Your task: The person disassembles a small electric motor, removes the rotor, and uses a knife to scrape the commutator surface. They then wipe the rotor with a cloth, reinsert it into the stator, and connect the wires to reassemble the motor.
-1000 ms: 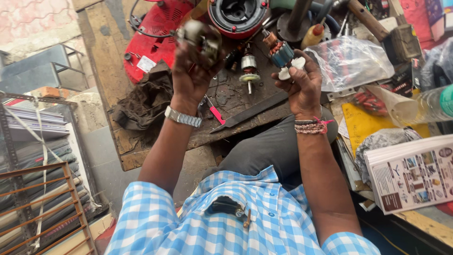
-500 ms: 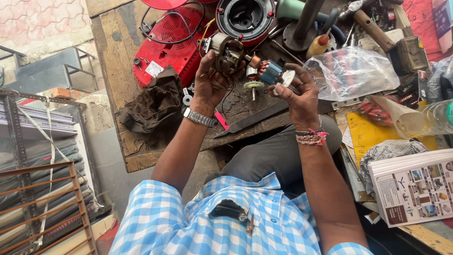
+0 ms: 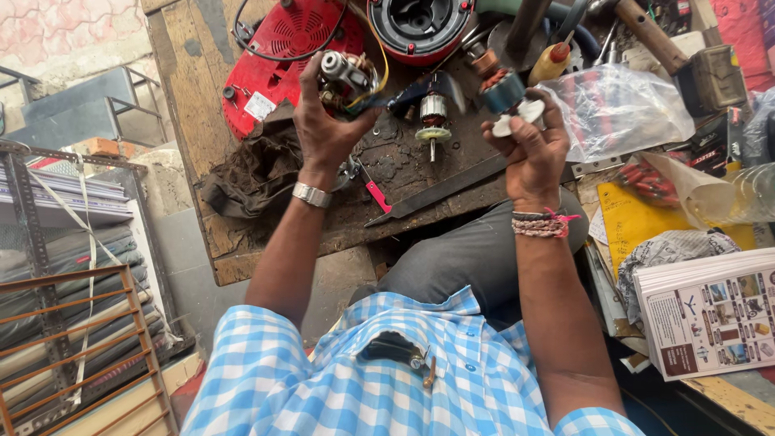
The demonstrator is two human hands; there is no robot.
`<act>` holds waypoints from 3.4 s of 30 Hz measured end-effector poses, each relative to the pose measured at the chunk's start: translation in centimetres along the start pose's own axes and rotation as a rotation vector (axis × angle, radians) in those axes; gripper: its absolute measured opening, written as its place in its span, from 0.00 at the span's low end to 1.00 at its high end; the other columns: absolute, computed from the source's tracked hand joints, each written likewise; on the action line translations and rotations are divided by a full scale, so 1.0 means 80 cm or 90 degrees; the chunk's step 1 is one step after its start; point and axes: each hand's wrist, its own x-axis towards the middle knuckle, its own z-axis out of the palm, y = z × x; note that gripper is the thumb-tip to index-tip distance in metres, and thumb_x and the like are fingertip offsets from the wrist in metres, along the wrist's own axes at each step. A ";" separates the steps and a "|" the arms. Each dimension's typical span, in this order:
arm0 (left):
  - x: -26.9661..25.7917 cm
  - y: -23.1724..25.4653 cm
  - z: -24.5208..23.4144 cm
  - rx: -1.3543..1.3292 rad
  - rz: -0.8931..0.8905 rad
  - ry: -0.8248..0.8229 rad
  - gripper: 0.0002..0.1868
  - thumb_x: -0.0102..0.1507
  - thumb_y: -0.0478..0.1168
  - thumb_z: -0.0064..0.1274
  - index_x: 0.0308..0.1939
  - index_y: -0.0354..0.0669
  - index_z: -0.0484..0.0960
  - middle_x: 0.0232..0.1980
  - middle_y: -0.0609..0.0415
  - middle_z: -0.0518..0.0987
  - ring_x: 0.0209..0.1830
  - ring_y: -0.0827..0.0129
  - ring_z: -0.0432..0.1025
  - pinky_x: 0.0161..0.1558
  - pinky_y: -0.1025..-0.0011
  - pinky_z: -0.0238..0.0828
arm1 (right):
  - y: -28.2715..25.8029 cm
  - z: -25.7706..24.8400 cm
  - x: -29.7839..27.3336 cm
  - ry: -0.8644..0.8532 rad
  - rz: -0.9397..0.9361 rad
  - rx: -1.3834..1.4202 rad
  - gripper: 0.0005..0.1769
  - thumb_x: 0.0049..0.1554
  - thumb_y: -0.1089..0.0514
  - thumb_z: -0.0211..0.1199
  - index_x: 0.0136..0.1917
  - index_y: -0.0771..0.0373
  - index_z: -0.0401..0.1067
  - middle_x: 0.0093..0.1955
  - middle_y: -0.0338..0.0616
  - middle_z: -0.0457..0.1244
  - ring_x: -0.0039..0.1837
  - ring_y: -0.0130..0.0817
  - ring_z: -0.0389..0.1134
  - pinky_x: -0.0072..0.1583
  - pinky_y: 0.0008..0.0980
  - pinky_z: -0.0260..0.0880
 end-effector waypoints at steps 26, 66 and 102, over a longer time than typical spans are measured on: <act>-0.031 -0.029 0.001 0.258 -0.085 -0.256 0.61 0.51 0.50 0.79 0.78 0.48 0.52 0.63 0.39 0.73 0.59 0.48 0.75 0.60 0.57 0.76 | -0.005 0.005 0.000 0.030 -0.015 -0.028 0.29 0.58 0.64 0.69 0.70 0.66 0.64 0.57 0.54 0.68 0.51 0.45 0.76 0.54 0.37 0.84; 0.041 0.125 0.148 -0.425 -0.279 -0.358 0.21 0.68 0.44 0.56 0.60 0.33 0.78 0.52 0.47 0.85 0.49 0.69 0.81 0.52 0.70 0.81 | 0.003 -0.010 0.006 0.013 0.047 -0.013 0.29 0.61 0.58 0.68 0.71 0.67 0.62 0.59 0.54 0.68 0.53 0.46 0.76 0.54 0.38 0.83; -0.033 0.131 0.019 -0.197 -0.266 -0.203 0.33 0.50 0.39 0.73 0.58 0.35 0.81 0.51 0.53 0.82 0.51 0.70 0.78 0.57 0.72 0.76 | 0.123 -0.008 0.085 -0.194 -0.200 -1.052 0.09 0.53 0.57 0.70 0.46 0.62 0.76 0.47 0.50 0.68 0.51 0.48 0.71 0.54 0.46 0.73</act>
